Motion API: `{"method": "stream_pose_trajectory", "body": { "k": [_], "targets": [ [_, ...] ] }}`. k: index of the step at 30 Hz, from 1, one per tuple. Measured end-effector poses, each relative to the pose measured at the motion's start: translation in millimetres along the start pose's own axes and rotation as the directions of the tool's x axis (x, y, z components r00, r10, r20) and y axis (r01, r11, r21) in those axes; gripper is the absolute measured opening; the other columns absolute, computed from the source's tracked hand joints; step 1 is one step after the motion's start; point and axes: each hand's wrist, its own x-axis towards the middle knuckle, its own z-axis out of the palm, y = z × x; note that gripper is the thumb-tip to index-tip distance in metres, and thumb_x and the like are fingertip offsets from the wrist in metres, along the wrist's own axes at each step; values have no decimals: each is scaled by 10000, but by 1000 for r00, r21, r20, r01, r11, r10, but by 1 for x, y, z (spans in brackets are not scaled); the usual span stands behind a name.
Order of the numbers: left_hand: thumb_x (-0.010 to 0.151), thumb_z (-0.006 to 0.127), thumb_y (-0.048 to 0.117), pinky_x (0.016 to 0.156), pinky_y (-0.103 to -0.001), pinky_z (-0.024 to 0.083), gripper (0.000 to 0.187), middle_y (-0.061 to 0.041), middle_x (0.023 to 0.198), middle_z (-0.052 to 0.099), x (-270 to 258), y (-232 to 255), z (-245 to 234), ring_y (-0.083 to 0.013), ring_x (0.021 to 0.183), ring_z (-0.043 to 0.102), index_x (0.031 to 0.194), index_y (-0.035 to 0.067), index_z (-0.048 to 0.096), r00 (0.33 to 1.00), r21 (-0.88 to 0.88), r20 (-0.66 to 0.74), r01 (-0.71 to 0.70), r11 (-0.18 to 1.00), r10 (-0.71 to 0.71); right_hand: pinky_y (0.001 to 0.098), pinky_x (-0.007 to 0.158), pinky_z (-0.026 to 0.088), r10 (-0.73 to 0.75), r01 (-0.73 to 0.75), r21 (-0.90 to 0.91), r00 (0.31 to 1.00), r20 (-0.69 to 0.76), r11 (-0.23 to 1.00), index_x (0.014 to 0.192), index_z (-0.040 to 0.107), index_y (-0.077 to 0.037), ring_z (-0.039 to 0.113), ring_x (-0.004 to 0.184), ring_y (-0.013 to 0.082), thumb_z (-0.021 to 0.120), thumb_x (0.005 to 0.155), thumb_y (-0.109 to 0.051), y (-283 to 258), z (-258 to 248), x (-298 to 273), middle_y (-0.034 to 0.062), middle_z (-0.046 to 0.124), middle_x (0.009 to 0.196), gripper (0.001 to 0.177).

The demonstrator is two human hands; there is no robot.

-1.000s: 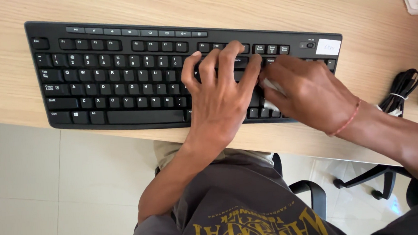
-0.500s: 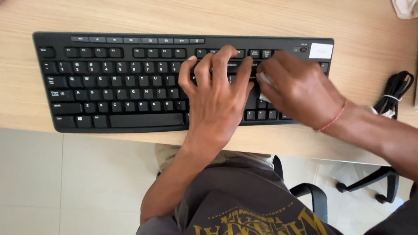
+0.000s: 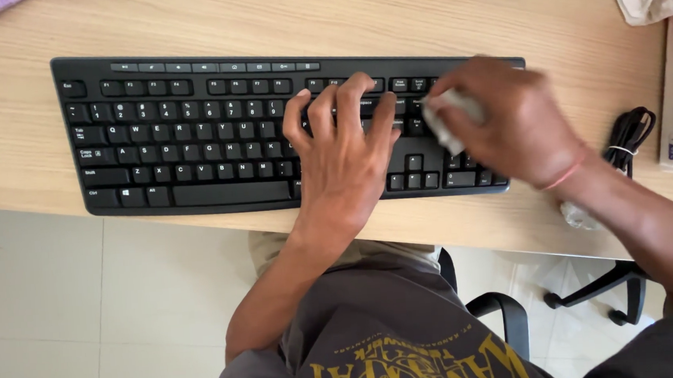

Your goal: Cleaning a computer keyboard using a wet wipe.

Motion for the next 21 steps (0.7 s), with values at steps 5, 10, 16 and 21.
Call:
{"method": "stream_pose_trajectory", "body": {
  "k": [5, 10, 16, 21],
  "targets": [
    [920, 841, 214, 1172, -599, 255, 372, -79, 1373, 466, 4, -1, -3, -296, 1304, 424, 1242, 96, 696, 999, -27, 31, -12, 1000, 13, 279, 646, 562, 158, -160, 74, 987, 32, 984, 1071, 737, 4, 701, 769, 145, 766, 992, -80, -6, -24, 0, 111, 736, 922, 119],
    [932, 824, 195, 1165, -599, 246, 298, -81, 1346, 460, 7, -2, -1, -304, 1294, 412, 1186, 83, 714, 999, -81, 50, -7, 997, 11, 272, 515, 414, 324, -337, 115, 938, 119, 934, 1071, 749, 2, 533, 582, 111, 769, 957, -91, -7, -26, 3, 57, 691, 763, 149],
    [960, 802, 168, 1192, -588, 250, 263, -61, 1347, 473, 10, -3, 0, -290, 1294, 432, 1196, 77, 729, 999, -79, 34, 4, 997, -1, 208, 551, 450, 358, -409, 319, 910, 208, 855, 1179, 705, -26, 582, 706, 11, 740, 975, -111, -1, -21, 3, 18, 704, 824, 224],
    [969, 788, 168, 1193, -598, 245, 219, -65, 1333, 480, 10, -6, 3, -291, 1294, 438, 1164, 89, 731, 1000, -93, 27, 5, 996, -2, 219, 617, 544, 336, -361, 221, 931, 144, 906, 1169, 725, -9, 686, 757, 68, 784, 945, -121, -5, -22, 10, 62, 752, 893, 257]
  ]
}}
